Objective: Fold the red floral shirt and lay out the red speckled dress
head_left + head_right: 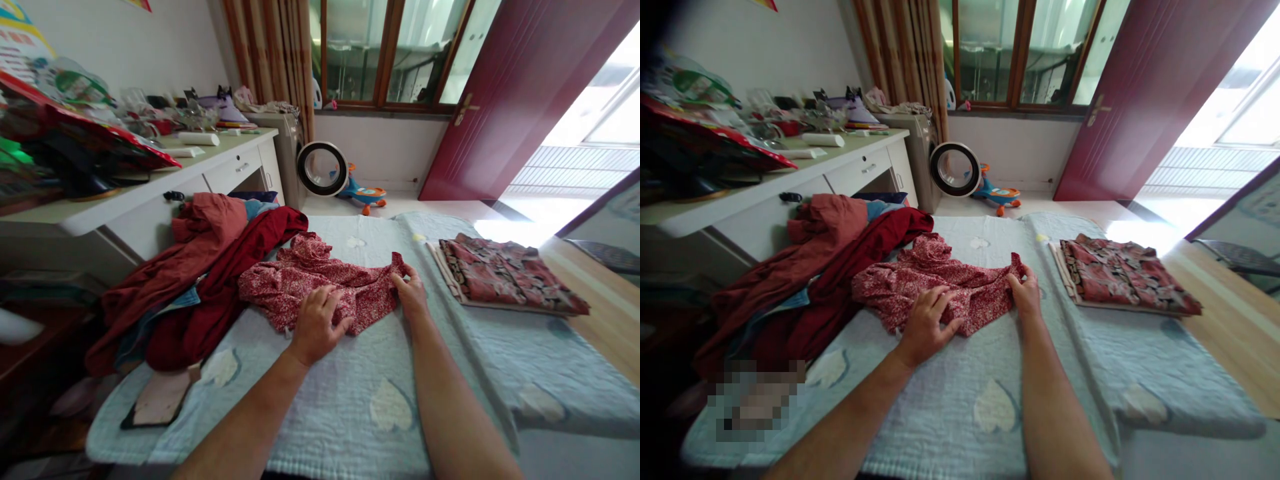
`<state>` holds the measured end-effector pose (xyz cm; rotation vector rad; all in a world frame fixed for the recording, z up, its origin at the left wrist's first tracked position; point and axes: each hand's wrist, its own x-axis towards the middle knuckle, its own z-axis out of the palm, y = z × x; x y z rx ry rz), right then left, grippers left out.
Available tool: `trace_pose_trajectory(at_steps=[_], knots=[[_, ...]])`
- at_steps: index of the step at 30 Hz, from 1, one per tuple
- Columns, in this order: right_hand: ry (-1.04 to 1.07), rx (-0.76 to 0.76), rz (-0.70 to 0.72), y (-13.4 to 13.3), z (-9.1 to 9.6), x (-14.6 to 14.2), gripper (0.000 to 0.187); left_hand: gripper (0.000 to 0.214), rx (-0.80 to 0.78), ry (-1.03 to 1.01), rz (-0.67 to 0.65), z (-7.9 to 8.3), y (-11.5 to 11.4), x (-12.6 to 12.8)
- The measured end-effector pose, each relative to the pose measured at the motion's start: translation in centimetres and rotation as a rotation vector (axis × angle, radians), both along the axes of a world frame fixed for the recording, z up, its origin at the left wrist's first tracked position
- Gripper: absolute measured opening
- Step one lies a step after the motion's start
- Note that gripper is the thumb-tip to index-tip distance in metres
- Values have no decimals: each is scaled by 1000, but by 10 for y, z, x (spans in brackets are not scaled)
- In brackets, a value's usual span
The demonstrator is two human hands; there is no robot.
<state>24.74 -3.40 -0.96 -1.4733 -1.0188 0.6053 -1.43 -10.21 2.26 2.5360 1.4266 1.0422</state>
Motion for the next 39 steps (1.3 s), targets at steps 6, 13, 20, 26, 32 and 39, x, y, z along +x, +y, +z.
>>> trace_pose_trajectory(at_steps=[6,13,20,26,32,39], knots=[[-104,-37,-1,0,0,-2,50,25,-186,44,22,-15,6,15],[48,96,-144,9,-14,10,58,3,-262,-563,-138,11,8,-17],[-480,142,-416,4,-3,17,45,51,-781,-559,-350,19,5,-30],[-561,122,-155,1,1,9,23,21,-179,-261,-116,17,0,-13],[-635,-32,-100,2,-7,9,32,24,-530,-163,-273,15,-1,-15],[-761,-235,-19,0,-8,7,48,39,-816,24,-485,20,7,-34]])
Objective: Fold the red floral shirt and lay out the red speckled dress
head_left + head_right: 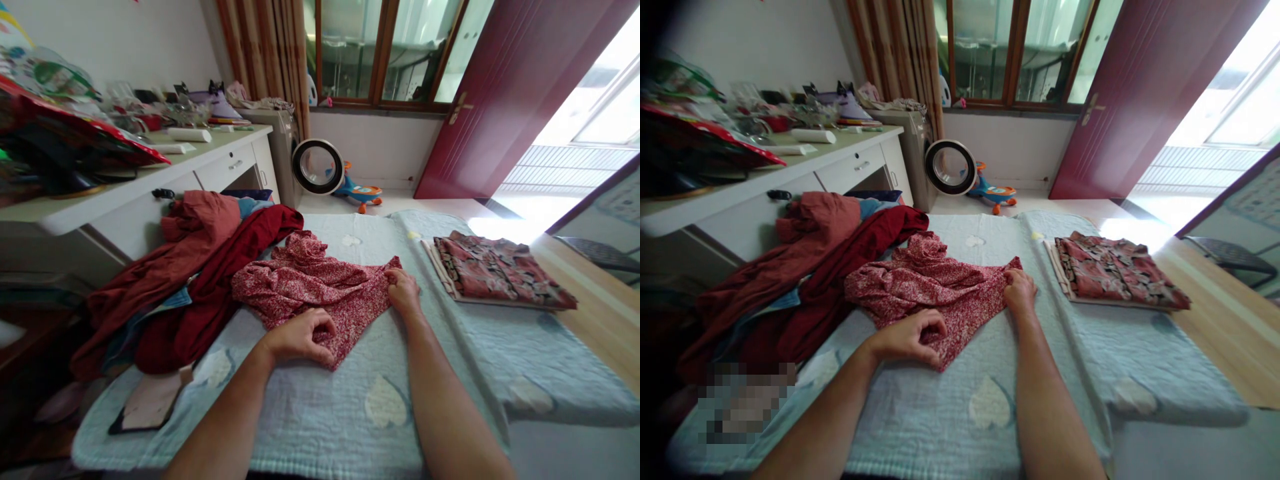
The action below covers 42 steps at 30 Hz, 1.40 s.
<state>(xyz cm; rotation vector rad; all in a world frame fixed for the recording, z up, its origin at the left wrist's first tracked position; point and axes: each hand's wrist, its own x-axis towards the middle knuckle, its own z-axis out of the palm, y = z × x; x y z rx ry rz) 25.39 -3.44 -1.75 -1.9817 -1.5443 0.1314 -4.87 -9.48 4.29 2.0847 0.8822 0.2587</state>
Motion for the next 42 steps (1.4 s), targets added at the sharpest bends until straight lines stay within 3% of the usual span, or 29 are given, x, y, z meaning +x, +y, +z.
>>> trace_pose_trajectory(at_steps=[3,6,8,10,13,17,20,23,26,33,37,42], knots=[[-51,-40,32,-2,0,-1,56,43,56,93,-42,1,-3,-2],[-60,-42,95,-2,-2,0,61,17,103,93,-35,0,-6,0],[-29,-36,170,-2,-3,4,63,6,44,-3,3,-2,-5,1],[18,-42,266,-2,-1,10,65,9,-90,-199,128,-3,-1,1],[63,-70,389,-3,5,17,67,28,-260,-622,451,-5,8,-2],[71,-78,429,-7,10,21,68,39,-236,-1004,840,-5,19,-8],[98,-45,415,-6,8,20,65,38,-160,-1098,996,-8,26,-15],[214,76,333,-2,4,19,37,35,-123,-1083,1089,-14,30,-20],[461,138,240,0,6,19,16,35,-90,-1035,1178,-19,34,-24],[1064,180,80,-11,25,14,31,53,-42,-980,1306,-21,38,-28],[1423,174,97,-12,28,14,35,60,-47,-1008,1243,-19,38,-28],[1648,55,155,-8,19,24,24,47,-128,-1064,1155,-18,37,-29]])
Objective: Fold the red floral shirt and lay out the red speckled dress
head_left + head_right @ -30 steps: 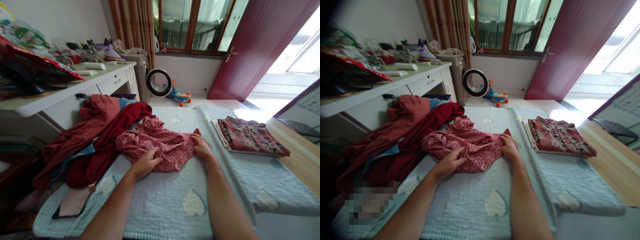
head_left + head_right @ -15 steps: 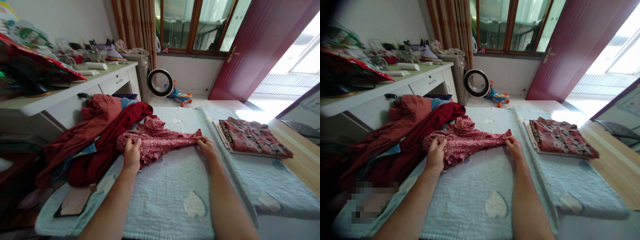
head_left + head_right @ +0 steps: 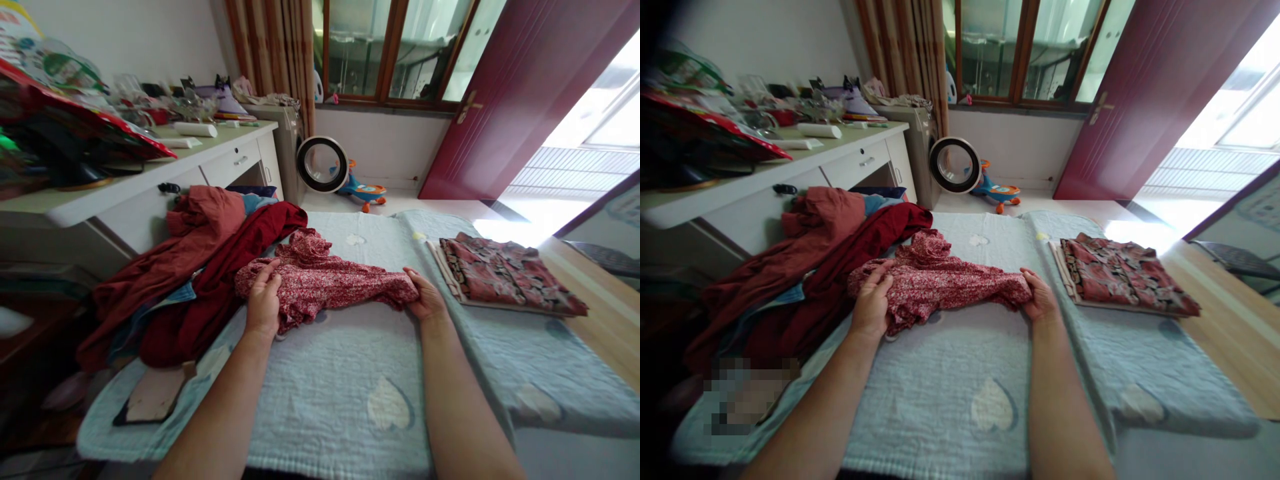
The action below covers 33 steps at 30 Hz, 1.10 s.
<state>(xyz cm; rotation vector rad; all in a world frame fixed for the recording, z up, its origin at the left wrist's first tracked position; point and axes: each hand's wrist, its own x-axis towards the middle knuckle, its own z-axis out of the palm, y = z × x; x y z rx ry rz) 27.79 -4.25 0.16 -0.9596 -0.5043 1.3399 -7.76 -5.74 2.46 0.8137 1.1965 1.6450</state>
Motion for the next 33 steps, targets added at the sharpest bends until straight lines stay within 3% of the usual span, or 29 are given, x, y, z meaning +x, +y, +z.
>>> trace_pose_trajectory(at_steps=[6,10,19,21,27,33], knots=[[10,124,-59,3,-7,3,30,47,-51,-92,-157,6,-1,-3],[-107,199,-15,1,-5,-5,31,48,-24,-112,-156,10,-3,-1],[-186,187,9,1,-2,-20,60,72,-40,-142,-184,6,-3,-3],[-278,155,-52,4,-6,-21,56,73,-14,-129,-197,6,-3,-4],[-776,124,-429,14,-22,-15,32,67,75,-10,-197,8,-1,-6],[-807,133,-562,19,-28,-9,29,53,32,-17,-225,8,2,-9]])
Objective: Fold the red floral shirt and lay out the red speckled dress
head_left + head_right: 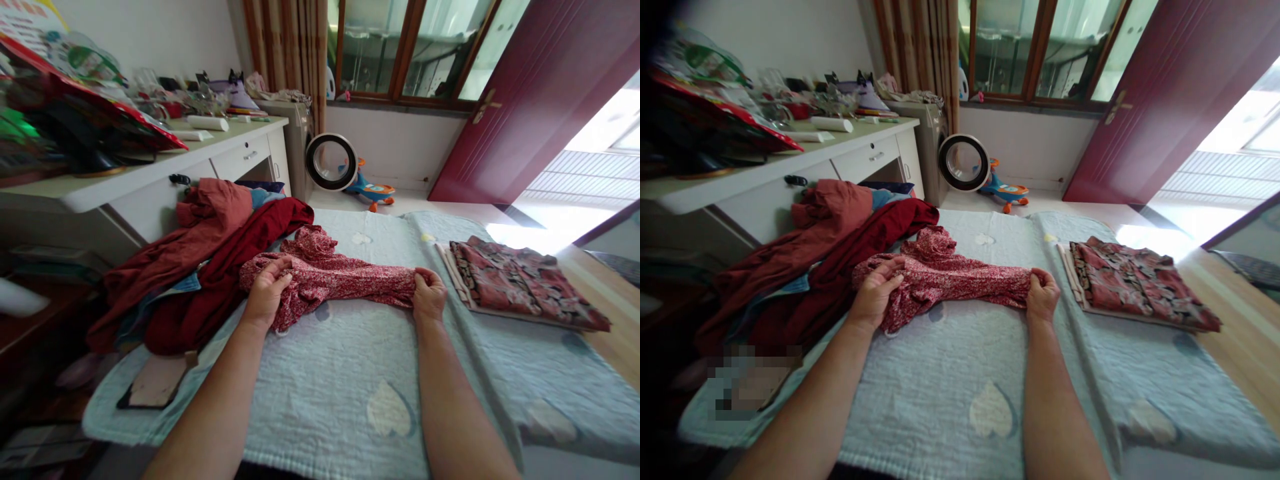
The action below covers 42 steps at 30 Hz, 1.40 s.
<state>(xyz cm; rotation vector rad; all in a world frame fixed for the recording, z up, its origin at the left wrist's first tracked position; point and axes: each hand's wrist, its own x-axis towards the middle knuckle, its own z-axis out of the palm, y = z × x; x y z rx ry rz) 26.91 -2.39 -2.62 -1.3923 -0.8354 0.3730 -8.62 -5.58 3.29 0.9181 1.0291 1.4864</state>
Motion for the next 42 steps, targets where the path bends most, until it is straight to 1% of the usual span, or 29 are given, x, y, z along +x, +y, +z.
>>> trace_pose_trajectory(at_steps=[4,8,10,13,14,15,16,19,21,22,24,25,26,29,30,33,37,39,42], knots=[[23,-16,-22,0,-2,0,28,53,-57,-18,-57,0,-2,-1],[-3,-49,-23,-1,-1,0,30,52,-64,-55,-71,2,-3,-1],[-131,-65,-62,-3,4,-1,32,51,-61,-78,-67,2,-3,0],[-437,-74,-186,-8,16,-7,36,51,-57,-91,-58,3,-5,0],[-521,-67,-201,-10,22,-11,37,51,-56,-94,-64,4,-6,0],[-583,-55,-184,-13,27,-18,36,51,-57,-100,-77,5,-7,1],[-633,-35,-125,-16,32,-26,32,51,-61,-106,-94,7,-9,2],[-773,13,199,-27,43,-59,18,50,-74,-117,-134,12,-13,6],[-840,29,409,-32,44,-83,18,50,-69,-114,-144,14,-15,8],[-876,26,503,-34,42,-93,23,50,-55,-107,-138,15,-16,8],[-931,3,599,-36,37,-109,37,50,-15,-88,-119,15,-15,8],[-946,-17,622,-36,35,-114,40,50,1,-78,-110,14,-15,8],[-953,-37,630,-35,32,-116,39,50,11,-69,-102,14,-14,8],[-949,-74,604,-31,28,-116,20,50,12,-58,-104,13,-14,8],[-942,-72,585,-31,28,-114,16,50,15,-54,-107,13,-14,8],[-900,-47,517,-30,30,-108,14,48,29,-21,-124,13,-15,12],[-831,-22,400,-31,34,-101,9,41,52,80,-144,10,-17,18],[-803,-18,327,-30,34,-97,9,39,78,168,-158,8,-18,21],[-769,4,253,-29,33,-90,13,35,135,379,-223,6,-20,24]])
